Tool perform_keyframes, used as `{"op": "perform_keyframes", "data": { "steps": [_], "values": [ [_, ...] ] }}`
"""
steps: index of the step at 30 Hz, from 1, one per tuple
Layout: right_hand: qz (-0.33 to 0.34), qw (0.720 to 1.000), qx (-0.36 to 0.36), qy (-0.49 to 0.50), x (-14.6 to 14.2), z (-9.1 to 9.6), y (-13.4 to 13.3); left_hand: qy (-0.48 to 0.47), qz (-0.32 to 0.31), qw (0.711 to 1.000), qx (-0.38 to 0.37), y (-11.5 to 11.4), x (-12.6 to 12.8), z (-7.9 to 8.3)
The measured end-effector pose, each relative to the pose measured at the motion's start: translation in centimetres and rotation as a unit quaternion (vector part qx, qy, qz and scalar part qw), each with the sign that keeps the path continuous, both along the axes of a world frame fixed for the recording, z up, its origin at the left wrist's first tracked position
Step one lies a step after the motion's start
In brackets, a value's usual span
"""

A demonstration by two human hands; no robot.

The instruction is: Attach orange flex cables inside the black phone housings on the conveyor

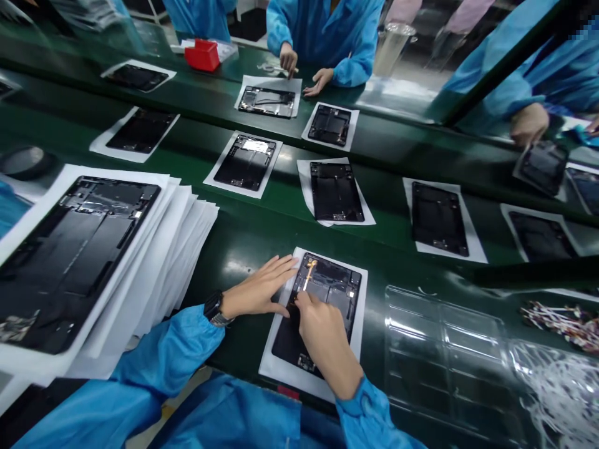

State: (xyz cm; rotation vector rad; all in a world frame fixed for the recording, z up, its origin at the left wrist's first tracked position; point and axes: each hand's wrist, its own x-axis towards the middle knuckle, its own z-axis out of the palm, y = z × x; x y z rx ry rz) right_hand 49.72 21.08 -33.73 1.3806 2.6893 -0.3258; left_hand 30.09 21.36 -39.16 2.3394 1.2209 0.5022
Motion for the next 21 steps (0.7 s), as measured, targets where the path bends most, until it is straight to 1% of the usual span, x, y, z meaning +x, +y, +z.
{"op": "perform_keyframes", "data": {
  "steps": [5,8,10,11,13,15,16,18,19,21],
  "values": [
    [0.026,0.999,0.030,0.008,-1.3,-1.0,-0.7,-0.005,0.003,1.000,-0.007,-0.3,-0.1,-0.5],
    [0.007,0.999,0.032,0.040,-1.2,-1.4,-0.9,-0.007,-0.003,1.000,-0.004,-0.4,-0.4,-0.2],
    [-0.026,0.993,0.031,0.109,-0.1,-1.5,-1.1,-0.025,0.007,1.000,0.005,0.3,-0.2,0.6],
    [-0.053,0.986,0.032,0.157,0.6,-1.5,-1.2,-0.036,0.026,0.999,0.014,1.0,0.2,1.1],
    [-0.124,0.957,0.046,0.257,2.1,-1.5,-1.8,-0.037,0.078,0.996,0.039,3.2,1.8,2.2],
    [-0.190,0.924,0.061,0.328,3.6,-1.4,-2.8,0.014,0.104,0.994,0.036,5.9,4.1,2.9],
    [-0.211,0.911,0.068,0.348,4.4,-1.3,-3.5,0.047,0.101,0.994,0.022,7.2,5.3,3.1],
    [-0.240,0.895,0.081,0.366,5.8,-1.3,-5.1,0.098,0.080,0.992,-0.018,9.3,7.2,3.1],
    [-0.253,0.891,0.086,0.367,6.5,-1.4,-6.0,0.113,0.070,0.990,-0.036,10.0,7.9,3.0],
    [-0.281,0.885,0.091,0.360,7.8,-1.6,-7.7,0.127,0.056,0.989,-0.058,10.8,8.4,2.7]
  ]
}}
